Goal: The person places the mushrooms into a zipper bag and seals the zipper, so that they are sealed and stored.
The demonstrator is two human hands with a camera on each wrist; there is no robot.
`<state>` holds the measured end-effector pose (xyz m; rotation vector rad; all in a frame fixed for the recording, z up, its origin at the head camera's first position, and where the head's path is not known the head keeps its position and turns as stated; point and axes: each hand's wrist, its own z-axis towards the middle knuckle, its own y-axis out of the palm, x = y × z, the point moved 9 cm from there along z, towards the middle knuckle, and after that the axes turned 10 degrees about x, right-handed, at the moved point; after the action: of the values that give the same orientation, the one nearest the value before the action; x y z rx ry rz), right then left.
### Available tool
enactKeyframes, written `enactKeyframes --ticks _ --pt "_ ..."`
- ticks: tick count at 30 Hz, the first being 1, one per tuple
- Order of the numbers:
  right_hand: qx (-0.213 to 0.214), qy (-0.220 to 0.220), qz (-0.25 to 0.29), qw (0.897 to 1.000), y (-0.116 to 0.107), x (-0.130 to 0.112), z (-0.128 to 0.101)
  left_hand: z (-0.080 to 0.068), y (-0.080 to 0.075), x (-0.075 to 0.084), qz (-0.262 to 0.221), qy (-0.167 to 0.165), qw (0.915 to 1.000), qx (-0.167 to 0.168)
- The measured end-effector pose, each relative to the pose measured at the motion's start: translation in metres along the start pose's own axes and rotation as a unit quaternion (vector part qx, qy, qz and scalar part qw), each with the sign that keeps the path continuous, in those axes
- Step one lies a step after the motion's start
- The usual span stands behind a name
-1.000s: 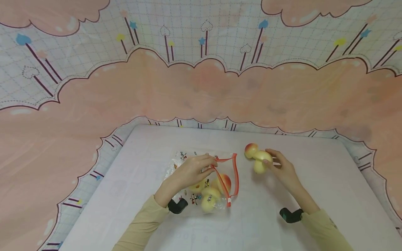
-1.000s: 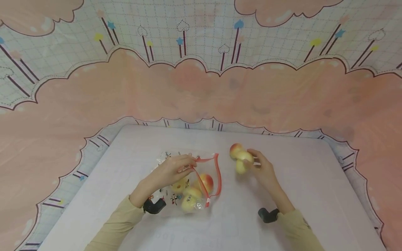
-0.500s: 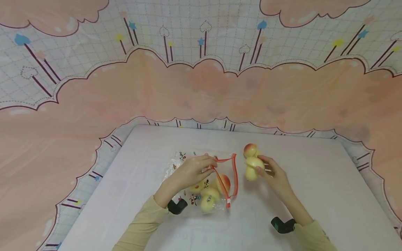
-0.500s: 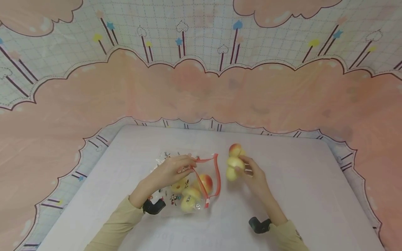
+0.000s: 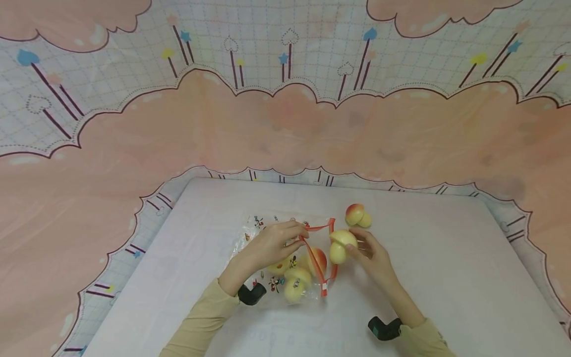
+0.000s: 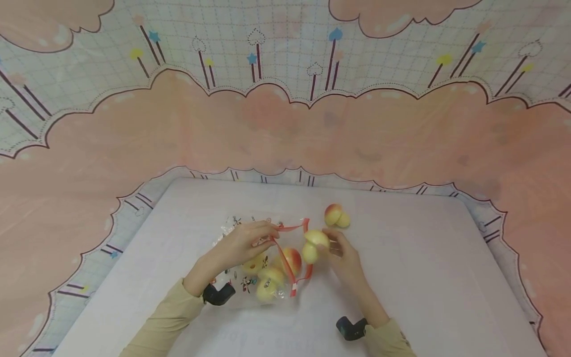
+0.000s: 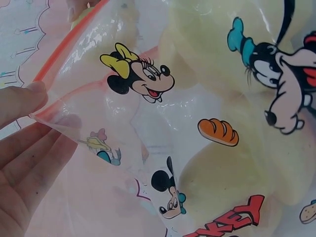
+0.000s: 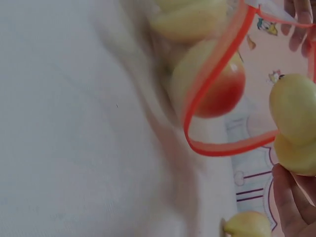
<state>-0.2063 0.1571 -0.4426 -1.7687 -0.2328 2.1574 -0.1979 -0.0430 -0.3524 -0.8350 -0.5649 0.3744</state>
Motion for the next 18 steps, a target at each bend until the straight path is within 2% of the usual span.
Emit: enactKeyframes --ticks 7,18 --pt "-0.017 0.032 0.063 0.997 0.02 0.003 -0.004 0.0 -0.001 0.001 0.003 0.002 1.0 0.002" --pt "-0.018 0.098 0.09 0.991 0.04 0.002 -0.011 0.0 0.0 0.0 0.009 0.004 0.9999 0.0"
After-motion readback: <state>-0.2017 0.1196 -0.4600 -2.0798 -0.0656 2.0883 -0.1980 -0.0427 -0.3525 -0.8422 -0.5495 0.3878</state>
